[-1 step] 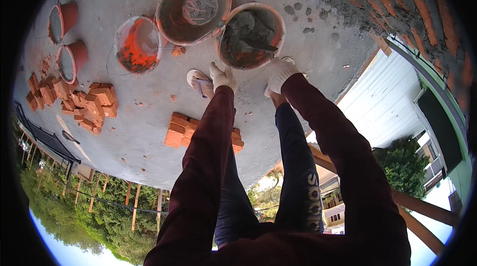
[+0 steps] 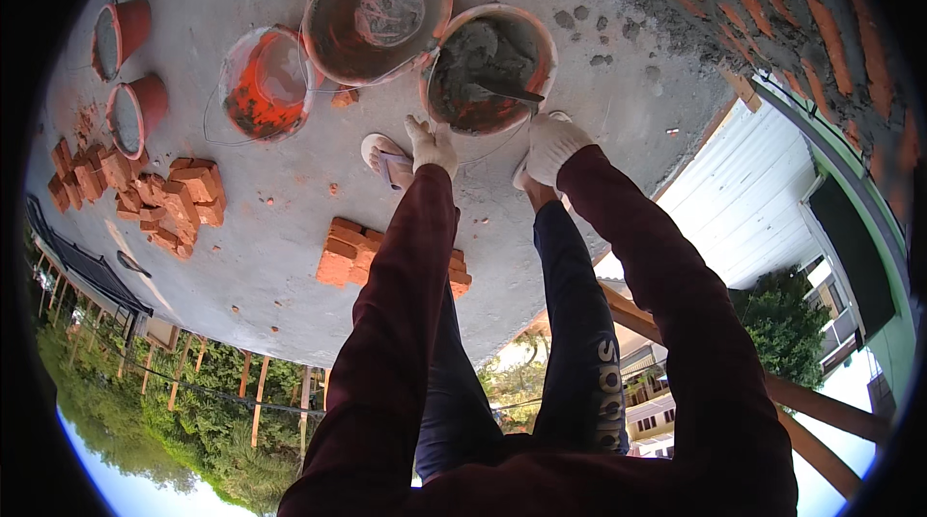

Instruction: The person lays red bricks onto a partially built wall using a trowel to apply mortar. They repeatedly scoop mortar from a bucket, spread it on the bricks, and tap each brick into place along a guide string.

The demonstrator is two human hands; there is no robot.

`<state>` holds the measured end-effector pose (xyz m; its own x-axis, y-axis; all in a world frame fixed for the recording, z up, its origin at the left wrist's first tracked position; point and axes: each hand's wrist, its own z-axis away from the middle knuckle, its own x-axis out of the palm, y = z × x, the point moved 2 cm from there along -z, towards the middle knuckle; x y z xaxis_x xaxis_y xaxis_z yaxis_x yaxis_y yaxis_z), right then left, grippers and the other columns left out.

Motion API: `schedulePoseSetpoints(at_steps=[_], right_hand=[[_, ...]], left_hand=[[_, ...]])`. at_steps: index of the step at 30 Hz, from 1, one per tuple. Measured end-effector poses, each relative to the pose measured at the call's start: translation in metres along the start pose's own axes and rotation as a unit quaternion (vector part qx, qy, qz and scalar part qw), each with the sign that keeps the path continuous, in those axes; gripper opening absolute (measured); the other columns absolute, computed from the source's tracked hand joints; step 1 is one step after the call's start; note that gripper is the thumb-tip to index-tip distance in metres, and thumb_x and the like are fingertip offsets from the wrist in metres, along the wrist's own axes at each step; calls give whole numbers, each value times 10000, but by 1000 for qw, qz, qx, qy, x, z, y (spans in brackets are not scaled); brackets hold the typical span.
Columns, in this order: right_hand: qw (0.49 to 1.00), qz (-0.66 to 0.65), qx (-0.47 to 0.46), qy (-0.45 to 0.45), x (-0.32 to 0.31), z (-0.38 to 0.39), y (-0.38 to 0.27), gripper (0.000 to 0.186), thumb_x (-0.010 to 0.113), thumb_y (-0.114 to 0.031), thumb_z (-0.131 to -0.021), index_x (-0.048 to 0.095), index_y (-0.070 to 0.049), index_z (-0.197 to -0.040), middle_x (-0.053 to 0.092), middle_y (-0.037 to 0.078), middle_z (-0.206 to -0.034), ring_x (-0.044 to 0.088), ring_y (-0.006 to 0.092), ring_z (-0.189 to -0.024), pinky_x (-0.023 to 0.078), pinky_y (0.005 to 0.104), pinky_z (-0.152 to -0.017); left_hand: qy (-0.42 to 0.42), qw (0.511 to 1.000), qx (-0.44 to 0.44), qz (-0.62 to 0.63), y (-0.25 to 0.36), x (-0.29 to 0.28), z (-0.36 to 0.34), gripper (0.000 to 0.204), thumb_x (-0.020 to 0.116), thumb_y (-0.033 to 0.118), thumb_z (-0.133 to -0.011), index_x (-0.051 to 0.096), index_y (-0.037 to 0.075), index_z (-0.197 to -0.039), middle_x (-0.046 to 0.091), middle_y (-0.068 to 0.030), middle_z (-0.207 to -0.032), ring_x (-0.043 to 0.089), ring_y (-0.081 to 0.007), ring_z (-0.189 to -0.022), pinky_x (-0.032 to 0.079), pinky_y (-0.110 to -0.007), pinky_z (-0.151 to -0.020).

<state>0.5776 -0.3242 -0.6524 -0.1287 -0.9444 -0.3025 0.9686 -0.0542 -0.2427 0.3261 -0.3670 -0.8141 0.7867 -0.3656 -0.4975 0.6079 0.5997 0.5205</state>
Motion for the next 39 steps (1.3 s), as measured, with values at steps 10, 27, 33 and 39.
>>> schedulePoseSetpoints(at_steps=[10,27,33,39], right_hand=[[997,-20,48,50,-25,-112,33,240,645,-112,-818,770,25,-971,749,256,-995,746,393,-960,601,452,-805],[734,-642,219,45,30,-44,45,260,642,-285,-949,589,-31,-957,631,78,-829,630,206,-661,514,376,-617],[601,-784,147,-56,67,-94,42,157,677,-197,-928,561,-118,-856,546,-19,-669,504,134,-493,456,337,-458],[954,-285,85,-23,106,-109,47,187,634,-210,-808,702,-41,-851,698,169,-837,701,324,-810,558,420,-768]], left_hand=[[-134,982,35,127,17,20,-49,638,462,505,-1084,420,95,-1571,648,-58,-1110,567,-138,-898,487,-317,-800],[-61,984,114,120,40,34,-12,526,535,217,-1065,423,39,-1548,612,-165,-1424,567,-278,-1331,413,-344,-1107],[-142,983,93,72,39,29,-24,503,498,337,-1067,495,92,-1506,666,-174,-1343,617,-349,-1275,478,-408,-1036],[-175,972,65,142,39,36,-25,463,512,377,-1078,587,78,-1424,736,-142,-1168,695,-236,-1079,510,-353,-930]])
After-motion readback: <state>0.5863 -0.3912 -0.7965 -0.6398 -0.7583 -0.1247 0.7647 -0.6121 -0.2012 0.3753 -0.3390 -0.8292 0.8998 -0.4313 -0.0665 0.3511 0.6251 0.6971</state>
